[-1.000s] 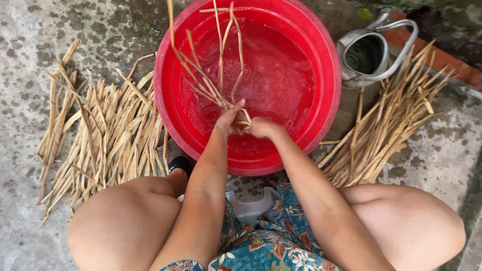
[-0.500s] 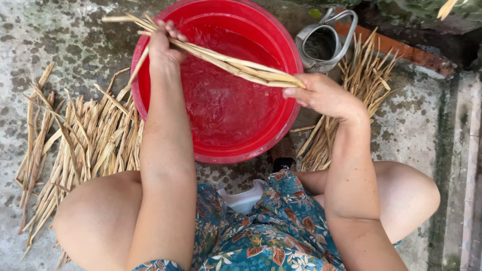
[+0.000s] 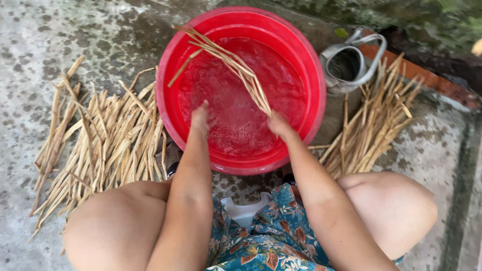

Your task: The person sits on a concrete floor and repeatedly dips bundles of dried plant stalks into a red basin of water. They agitate the stalks in the water, lift them to drain, and then place them back into the basin. The person also gathers a larger bundle of stalks and ties them together with a thin strip.

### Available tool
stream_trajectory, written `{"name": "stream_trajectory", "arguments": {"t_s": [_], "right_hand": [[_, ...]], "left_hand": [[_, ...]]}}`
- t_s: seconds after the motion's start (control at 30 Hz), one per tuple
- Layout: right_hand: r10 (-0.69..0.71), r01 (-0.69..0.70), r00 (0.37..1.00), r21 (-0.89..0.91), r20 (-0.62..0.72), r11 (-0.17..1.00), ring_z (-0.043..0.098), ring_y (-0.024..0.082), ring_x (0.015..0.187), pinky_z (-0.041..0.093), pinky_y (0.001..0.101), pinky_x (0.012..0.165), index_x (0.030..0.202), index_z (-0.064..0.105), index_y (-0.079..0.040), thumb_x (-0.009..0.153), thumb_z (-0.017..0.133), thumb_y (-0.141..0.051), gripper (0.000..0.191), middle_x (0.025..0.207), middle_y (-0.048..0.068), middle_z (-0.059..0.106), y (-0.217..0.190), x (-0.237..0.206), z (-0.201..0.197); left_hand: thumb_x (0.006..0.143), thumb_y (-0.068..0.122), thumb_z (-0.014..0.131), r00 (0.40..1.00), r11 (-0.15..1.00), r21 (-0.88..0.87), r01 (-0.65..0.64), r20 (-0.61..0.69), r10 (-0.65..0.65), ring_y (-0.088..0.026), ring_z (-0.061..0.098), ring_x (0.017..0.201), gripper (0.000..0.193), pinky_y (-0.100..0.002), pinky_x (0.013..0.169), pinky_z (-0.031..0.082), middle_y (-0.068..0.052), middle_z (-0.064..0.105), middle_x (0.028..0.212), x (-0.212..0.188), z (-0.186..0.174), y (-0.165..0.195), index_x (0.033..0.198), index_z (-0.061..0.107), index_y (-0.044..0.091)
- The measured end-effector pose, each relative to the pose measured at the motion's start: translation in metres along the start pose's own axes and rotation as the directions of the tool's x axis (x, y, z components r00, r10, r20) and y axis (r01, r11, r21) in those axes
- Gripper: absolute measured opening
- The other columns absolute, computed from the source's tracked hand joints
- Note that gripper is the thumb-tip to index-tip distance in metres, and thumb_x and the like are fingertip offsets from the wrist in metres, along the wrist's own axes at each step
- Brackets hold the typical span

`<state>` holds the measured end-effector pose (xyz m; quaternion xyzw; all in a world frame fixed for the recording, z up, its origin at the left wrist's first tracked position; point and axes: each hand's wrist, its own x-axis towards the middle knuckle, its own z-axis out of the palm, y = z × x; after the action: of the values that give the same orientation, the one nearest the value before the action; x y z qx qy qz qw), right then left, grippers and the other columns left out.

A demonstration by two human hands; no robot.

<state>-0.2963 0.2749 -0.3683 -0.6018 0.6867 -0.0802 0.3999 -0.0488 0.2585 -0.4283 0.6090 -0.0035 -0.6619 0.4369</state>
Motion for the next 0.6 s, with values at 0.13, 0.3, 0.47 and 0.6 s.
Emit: {"name": "stream_trajectory", "arguments": {"t_s": [0.13,0.3,0.47,0.6], "right_hand": [[0.206,-0.132,0.956,-0.322,0.208,0.938,0.071,0.04,0.108,0.056,0.0503,0.089,0.128,0.064,-0.012,0.089,0.049,-0.006,0.042,0.12,0.027,0.068,0.011,0.015,0.019],[0.397,-0.404,0.904,-0.012,-0.157,0.915,0.066,0.043,0.109,0.052,0.0505,0.091,0.127,0.06,-0.003,0.092,0.054,-0.012,0.036,0.116,0.028,0.068,0.003,0.037,0.017],[-0.078,0.138,0.972,-0.268,0.222,0.954,0.069,0.035,0.103,0.057,0.0468,0.087,0.112,0.072,-0.004,0.093,0.054,-0.014,0.029,0.114,0.025,0.072,-0.02,0.041,0.055],[-0.024,0.207,0.816,-0.254,0.578,0.945,0.067,0.034,0.095,0.054,0.0482,0.082,0.112,0.069,-0.004,0.096,0.054,-0.017,0.026,0.108,0.022,0.071,-0.044,0.014,0.075]], "left_hand": [[0.093,0.038,0.063,0.996,1.0,0.009,0.027,-0.091,-0.026,-0.034,0.062,0.093,0.046,-0.048,0.071,0.051,-0.013,0.065,0.105,0.026,-0.013,-0.016,0.132,0.056,0.014],[0.093,0.038,0.071,0.981,0.944,0.273,-0.184,-0.011,0.194,-0.032,0.058,0.083,0.053,-0.046,0.067,0.046,-0.018,0.072,0.11,0.026,0.0,-0.039,0.135,0.065,0.006],[0.097,0.061,0.072,0.976,0.795,0.588,0.149,0.041,-0.213,-0.036,0.042,0.139,0.094,-0.052,0.106,0.044,-0.024,0.043,0.155,0.014,0.025,-0.062,0.155,0.034,-0.003],[0.095,0.053,0.072,0.945,0.818,0.563,0.115,0.193,-0.266,-0.029,0.057,0.103,0.064,-0.048,0.076,0.044,-0.015,0.062,0.126,0.015,0.039,-0.068,0.136,0.069,0.004]]}}
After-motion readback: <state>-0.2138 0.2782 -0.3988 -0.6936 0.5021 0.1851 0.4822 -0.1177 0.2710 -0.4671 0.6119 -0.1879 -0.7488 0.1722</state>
